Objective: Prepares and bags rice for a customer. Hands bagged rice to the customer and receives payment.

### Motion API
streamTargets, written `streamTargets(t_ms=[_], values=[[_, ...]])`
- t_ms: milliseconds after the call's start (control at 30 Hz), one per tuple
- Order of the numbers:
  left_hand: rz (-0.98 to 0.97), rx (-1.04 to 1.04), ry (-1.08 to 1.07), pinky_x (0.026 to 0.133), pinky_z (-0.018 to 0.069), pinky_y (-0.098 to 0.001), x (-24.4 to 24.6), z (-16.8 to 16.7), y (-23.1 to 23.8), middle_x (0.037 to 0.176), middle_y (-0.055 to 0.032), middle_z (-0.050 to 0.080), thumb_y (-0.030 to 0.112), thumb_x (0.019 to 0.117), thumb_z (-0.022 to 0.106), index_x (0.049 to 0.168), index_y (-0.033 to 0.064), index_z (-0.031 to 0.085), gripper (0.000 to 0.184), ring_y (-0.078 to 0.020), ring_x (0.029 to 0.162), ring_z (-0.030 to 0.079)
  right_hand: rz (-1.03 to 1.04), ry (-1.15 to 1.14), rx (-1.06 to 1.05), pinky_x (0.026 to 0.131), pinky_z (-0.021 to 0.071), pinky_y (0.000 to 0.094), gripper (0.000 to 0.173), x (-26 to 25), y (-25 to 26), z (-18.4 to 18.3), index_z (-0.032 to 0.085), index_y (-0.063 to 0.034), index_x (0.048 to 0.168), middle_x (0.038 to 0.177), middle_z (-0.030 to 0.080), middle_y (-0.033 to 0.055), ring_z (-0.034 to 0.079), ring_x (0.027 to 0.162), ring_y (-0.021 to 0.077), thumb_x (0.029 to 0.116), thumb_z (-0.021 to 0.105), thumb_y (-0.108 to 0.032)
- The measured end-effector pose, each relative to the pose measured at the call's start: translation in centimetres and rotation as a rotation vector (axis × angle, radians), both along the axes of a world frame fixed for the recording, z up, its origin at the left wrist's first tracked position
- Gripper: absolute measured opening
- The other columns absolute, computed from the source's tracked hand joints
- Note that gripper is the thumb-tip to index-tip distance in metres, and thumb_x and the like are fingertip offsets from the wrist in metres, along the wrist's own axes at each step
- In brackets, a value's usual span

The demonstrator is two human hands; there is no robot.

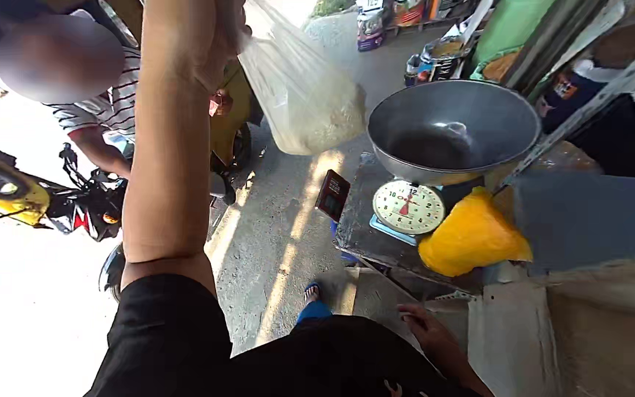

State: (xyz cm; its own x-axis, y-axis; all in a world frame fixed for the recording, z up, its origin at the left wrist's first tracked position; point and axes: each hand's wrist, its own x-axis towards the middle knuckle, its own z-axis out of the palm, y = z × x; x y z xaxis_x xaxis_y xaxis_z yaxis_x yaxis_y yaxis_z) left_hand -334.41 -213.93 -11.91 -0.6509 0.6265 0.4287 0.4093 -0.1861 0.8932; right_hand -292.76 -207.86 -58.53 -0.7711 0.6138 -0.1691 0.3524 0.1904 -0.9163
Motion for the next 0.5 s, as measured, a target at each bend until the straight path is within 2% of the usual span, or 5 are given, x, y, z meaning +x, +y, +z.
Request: streamTargets(t_ms=[67, 100, 167, 367, 500], values=[[0.128, -0.075, 0.017, 0.058, 0.0555, -0.0243, -1.6, -1.2, -4.7, 0.072, 0.0011, 0.062, 0.006, 0.1040, 0.046, 0.095, 0.0110, 0.058, 0.016, -0.0092, 0.059, 0.060, 0.080, 0.024, -0.002, 0.090, 0.0572, 0.0481, 0.032, -2.8, 0.4, 0.4, 0.068, 0.0040, 0.122, 0.117, 0.070, 0.0213, 0.071, 0.099, 0.0285, 0.0987, 0.052, -0.011], [0.173, -0.136, 0.005, 0.057, 0.0536, -0.0223, -2.5, -2.1, -7.0, 0.078, 0.0015, 0.061, 0.008, 0.1050, 0.045, 0.115, 0.0110, 0.058, 0.016, -0.0081, 0.060, 0.058, 0.112, 0.031, -0.007, 0.089, 0.0573, 0.0466, 0.031, -4.5, 0.6, 0.7, 0.068, 0.0046, 0.121, 0.116, 0.071, 0.0211, 0.071, 0.098, 0.0274, 0.0987, 0.053, -0.011], [0.276, -0.280, -0.009, 0.052, 0.0504, -0.0192, -4.9, -4.6, -11.0, 0.082, 0.0038, 0.061, 0.009, 0.1038, 0.048, 0.129, 0.0146, 0.056, 0.027, -0.0049, 0.058, 0.057, 0.188, 0.029, -0.029, 0.092, 0.0566, 0.0453, 0.030, -8.4, 1.0, 1.9, 0.067, 0.0066, 0.121, 0.118, 0.069, 0.0226, 0.070, 0.100, 0.0275, 0.0994, 0.052, -0.009], [0.536, -0.588, -0.199, 0.047, 0.0423, -0.0184, -16.7, -12.9, -22.0, 0.081, 0.0008, 0.060, 0.013, 0.1055, 0.050, 0.130, 0.0114, 0.056, 0.025, -0.0028, 0.052, 0.049, 0.448, 0.158, -0.004, 0.088, 0.0544, 0.0328, 0.031, -28.0, 1.1, 8.4, 0.065, 0.0034, 0.123, 0.113, 0.068, 0.0141, 0.065, 0.095, 0.0136, 0.1013, 0.053, -0.015], [0.654, -0.586, -0.335, 0.049, 0.0446, -0.0225, -25.9, -17.1, -29.1, 0.086, -0.0034, 0.063, 0.012, 0.1027, 0.051, 0.135, 0.0085, 0.055, 0.033, -0.0060, 0.053, 0.049, 0.309, 0.210, -0.345, 0.099, 0.0546, 0.0438, 0.046, -45.6, -2.9, 13.9, 0.046, -0.0021, 0.147, 0.146, 0.052, 0.0182, 0.062, 0.122, 0.0269, 0.1057, 0.055, -0.020]])
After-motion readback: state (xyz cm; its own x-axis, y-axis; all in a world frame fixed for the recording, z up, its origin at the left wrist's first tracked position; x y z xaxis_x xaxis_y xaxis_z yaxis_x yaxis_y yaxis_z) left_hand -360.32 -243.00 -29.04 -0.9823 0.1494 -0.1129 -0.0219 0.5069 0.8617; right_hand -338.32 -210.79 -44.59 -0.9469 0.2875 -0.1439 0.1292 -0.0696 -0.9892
